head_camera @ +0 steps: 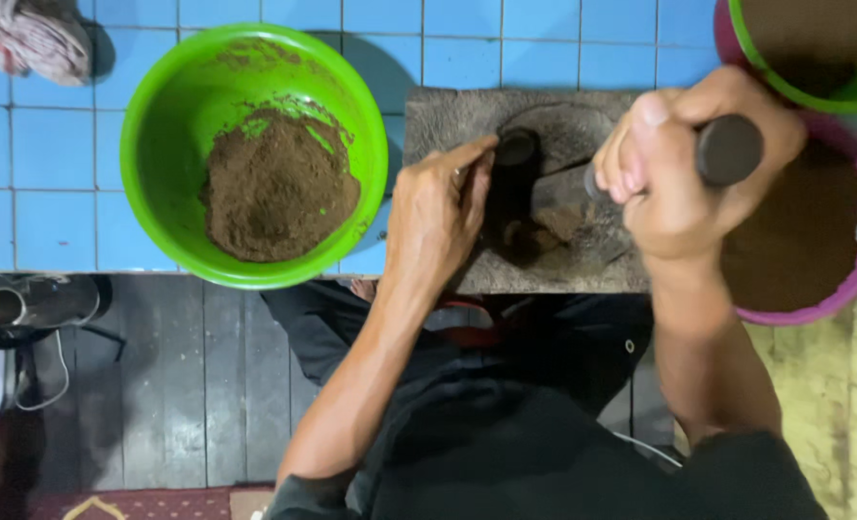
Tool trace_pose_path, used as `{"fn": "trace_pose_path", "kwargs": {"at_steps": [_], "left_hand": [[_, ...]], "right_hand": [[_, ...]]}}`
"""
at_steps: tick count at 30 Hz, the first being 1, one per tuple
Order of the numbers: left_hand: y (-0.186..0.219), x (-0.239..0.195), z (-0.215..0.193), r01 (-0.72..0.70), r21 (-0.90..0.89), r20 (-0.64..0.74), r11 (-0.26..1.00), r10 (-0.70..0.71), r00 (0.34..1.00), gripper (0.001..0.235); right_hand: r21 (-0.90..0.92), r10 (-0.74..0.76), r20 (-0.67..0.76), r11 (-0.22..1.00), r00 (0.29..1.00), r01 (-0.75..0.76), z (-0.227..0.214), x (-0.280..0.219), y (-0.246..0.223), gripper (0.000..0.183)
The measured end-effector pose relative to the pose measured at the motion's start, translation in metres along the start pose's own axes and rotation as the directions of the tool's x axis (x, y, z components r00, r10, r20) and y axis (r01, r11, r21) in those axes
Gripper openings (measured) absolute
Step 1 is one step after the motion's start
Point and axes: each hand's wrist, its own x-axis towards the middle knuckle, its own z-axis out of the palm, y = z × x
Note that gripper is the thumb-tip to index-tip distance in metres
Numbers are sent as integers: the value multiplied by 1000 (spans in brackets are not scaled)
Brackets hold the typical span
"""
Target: The person uses a pestle to grind a dark brown substance in a stone mortar while holding a small metal scoop. The ground material is periodically transferred into a green bowl. The person continues grinding and transferring the substance throughout the clip.
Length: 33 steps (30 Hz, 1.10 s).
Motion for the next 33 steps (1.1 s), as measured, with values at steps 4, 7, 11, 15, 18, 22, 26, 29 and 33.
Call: {"fn": "trace_pose_path", "kwargs": {"at_steps": [4, 7, 11, 15, 18, 22, 26, 29, 33], "left_hand": [[1, 1, -1, 7, 1, -1, 1000, -7, 1000, 22], [1, -1, -2, 28, 1, 22, 1000, -28, 999, 22], [2, 3, -2, 29, 36, 16, 999, -29, 999, 22], [1, 6, -2, 40, 28, -9, 999, -40, 999, 22], [1, 1, -1, 5, 44, -11, 999, -4, 1000, 20], [1, 4, -1, 36, 35, -23, 999, -35, 999, 21], [-2, 2, 3, 11, 81, -1, 997, -11, 1000, 21], [-1, 1, 0, 50, 55, -33, 997, -48, 998, 20], [-3, 4, 2, 7, 58, -27, 998, -6, 1000, 21]], "right_hand": [[-6, -50, 206, 999, 977, 52, -48, 1, -8, 20], [-90, 46, 323, 996, 945, -18, -76, -8, -19, 33], [-9, -90, 6, 996, 996, 90, -25, -2, -2, 11], [-83, -70, 172, 993, 983, 85, -22, 16, -21, 49], [78, -193, 277, 981, 941, 179, -51, 10, -10, 10], [71, -91, 242, 995, 966, 76, -19, 10, -12, 23], [23, 104, 113, 994, 988, -108, -4, 7, -7, 35], [23, -53, 113, 998, 992, 51, -4, 11, -27, 29], [101, -219, 177, 974, 959, 204, -18, 5, 1, 36]]}}
